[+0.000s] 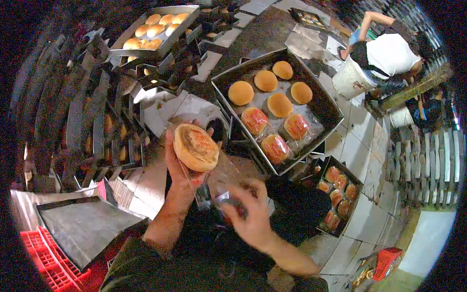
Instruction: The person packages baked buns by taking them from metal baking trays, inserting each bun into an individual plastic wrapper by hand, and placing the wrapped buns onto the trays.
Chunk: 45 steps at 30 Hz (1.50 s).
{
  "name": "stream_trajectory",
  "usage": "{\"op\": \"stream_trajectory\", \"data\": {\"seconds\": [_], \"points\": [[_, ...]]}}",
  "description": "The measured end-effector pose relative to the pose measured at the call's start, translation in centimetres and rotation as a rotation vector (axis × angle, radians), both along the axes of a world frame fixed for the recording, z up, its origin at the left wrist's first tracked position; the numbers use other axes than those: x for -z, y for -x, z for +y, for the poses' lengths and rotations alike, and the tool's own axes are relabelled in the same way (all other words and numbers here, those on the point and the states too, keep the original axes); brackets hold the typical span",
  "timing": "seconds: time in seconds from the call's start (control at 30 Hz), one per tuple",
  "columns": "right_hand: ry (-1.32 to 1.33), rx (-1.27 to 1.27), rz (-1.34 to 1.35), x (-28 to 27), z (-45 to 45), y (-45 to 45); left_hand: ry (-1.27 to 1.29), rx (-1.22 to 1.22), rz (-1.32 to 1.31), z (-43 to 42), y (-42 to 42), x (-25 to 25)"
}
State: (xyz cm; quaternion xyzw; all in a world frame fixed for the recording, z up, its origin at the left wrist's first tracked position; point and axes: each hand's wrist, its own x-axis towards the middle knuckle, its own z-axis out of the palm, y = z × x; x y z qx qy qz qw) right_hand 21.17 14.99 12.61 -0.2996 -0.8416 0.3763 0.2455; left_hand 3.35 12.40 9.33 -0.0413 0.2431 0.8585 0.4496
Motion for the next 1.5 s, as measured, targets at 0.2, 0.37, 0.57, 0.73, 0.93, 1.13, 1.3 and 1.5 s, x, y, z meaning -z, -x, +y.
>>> {"op": "stream_trajectory", "data": {"seconds": [0.2, 0.37, 0.57, 0.73, 0.93, 1.13, 1.3, 1.5], "points": [[0.845, -0.036, 0.267, 1.9, -0.8, -2.4, -0.099, 0.063, 0.089, -0.3, -2.6, -2.5], [-0.262, -0.225, -0.294, 1.9, -0.8, -3.1, 0.019, 0.125, 0.003, 0.2, -4.0, -2.8], [0.612, -1.185, -0.393, -3.2, 1.3, -6.2, 0.002, -0.11, -0.002, 0.7, -1.3, 1.6], [0.31, 0.215, 0.706, 2.7, 3.5, -4.0, 0.21, 0.494, -0.061, -3.0, -9.7, -1.1], [0.576, 0.126, 0.176, 9.4, -3.2, 0.9, 0.648, 0.297, 0.841, -10.2, -3.9, 0.8], [0.843, 0.245, 0.224, 11.7, -5.4, 5.0, 1.051, 0.061, 1.254, -13.1, -1.2, 4.6], [0.4, 0.07, 0.061, 4.5, -3.5, 4.8, 0.765, -0.08, 1.269, -11.6, -1.1, 1.2], [0.515, 0.058, 0.025, 5.0, -4.8, 3.0, 0.773, 0.141, 1.269, -12.5, -2.0, 0.9]]}}
